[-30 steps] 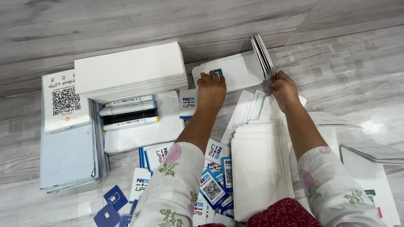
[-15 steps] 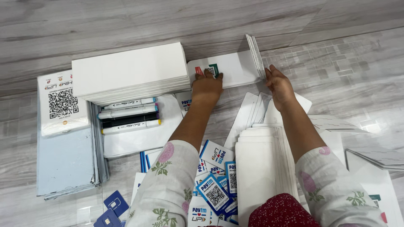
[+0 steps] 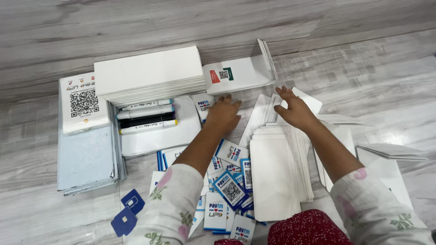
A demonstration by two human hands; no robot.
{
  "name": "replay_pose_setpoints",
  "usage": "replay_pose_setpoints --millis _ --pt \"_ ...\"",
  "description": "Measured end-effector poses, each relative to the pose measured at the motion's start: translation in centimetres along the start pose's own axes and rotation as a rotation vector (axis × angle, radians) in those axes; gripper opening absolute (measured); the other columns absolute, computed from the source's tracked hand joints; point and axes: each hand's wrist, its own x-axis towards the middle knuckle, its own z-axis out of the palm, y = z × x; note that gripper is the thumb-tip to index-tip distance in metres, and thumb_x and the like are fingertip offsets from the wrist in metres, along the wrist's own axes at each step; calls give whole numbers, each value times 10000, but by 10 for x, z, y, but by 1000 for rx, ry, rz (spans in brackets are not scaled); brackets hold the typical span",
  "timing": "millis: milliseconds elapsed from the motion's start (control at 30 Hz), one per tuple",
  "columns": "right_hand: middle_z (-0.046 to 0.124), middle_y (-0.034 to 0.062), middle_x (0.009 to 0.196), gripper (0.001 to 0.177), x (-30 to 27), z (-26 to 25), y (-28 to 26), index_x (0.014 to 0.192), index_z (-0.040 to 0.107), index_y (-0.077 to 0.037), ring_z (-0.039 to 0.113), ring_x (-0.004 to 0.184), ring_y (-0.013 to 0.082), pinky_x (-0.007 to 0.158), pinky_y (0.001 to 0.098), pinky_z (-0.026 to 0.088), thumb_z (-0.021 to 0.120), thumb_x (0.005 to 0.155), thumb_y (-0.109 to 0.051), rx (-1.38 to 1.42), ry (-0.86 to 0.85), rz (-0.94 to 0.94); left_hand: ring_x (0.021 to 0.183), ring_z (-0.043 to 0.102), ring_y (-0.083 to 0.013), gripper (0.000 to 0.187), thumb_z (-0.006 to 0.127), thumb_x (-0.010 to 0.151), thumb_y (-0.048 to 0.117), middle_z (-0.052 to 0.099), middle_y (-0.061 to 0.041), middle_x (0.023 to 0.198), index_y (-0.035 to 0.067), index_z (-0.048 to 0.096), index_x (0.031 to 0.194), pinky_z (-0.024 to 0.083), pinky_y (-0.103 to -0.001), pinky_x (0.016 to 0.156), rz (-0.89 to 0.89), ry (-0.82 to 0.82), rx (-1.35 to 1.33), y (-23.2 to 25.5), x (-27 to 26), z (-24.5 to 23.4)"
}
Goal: The person assembles payment kits by placing small cards into white paper holders and stacking them. They handle multiple cards and holders, organizing them into neat piles on the floor.
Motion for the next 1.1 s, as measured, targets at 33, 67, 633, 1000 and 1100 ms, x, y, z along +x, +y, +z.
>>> replay_pose_setpoints --millis 33,67,633,1000,1100 --pt "239 214 1659 713 -20 -5 -5 1561 391 -131 79 1577 395 1231 581 96 630 892 -196 -76 -2 -25 1470 364 -390 563 731 885 302 407 -213 1567 178 581 1413 344 -461 1189 62 24 -17 2 -19 4" --pt "237 225 1655 725 -39 -10 -10 1557 396 -149 72 1565 421 1214 618 80 644 879 -213 -167 21 -26 1457 386 -379 556 742 872 305 439 -222 1543 151 607 1389 336 -449 1201 125 49 -34 5 -36 8" --pt "746 61 1219 408 -141 -81 96 1426 669 -321 698 1095 275 874 455 570 635 1019 -322 -857 223 210 1336 534 -357 317 704 909 237 661 -165 1300 128 729 1205 339 -493 1190 334 157 -97 72 -186 33" --pt "767 -40 970 191 -145 -135 -21 1153 792 -268 714 779 136 725 295 553 602 1177 -269 -1199 600 -394 1297 596 -328 431 683 962 343 679 -159 1301 87 655 1308 414 -454 1157 186 202 -395 85 -197 -6" --pt "776 -25 994 144 -155 -136 -74 1118 806 -202 706 755 123 688 276 528 663 1136 -216 -1061 706 -549 1312 533 -381 678 729 939 425 581 -244 1380 38 501 1447 452 -483 1054 55 178 -610 98 -194 -16"
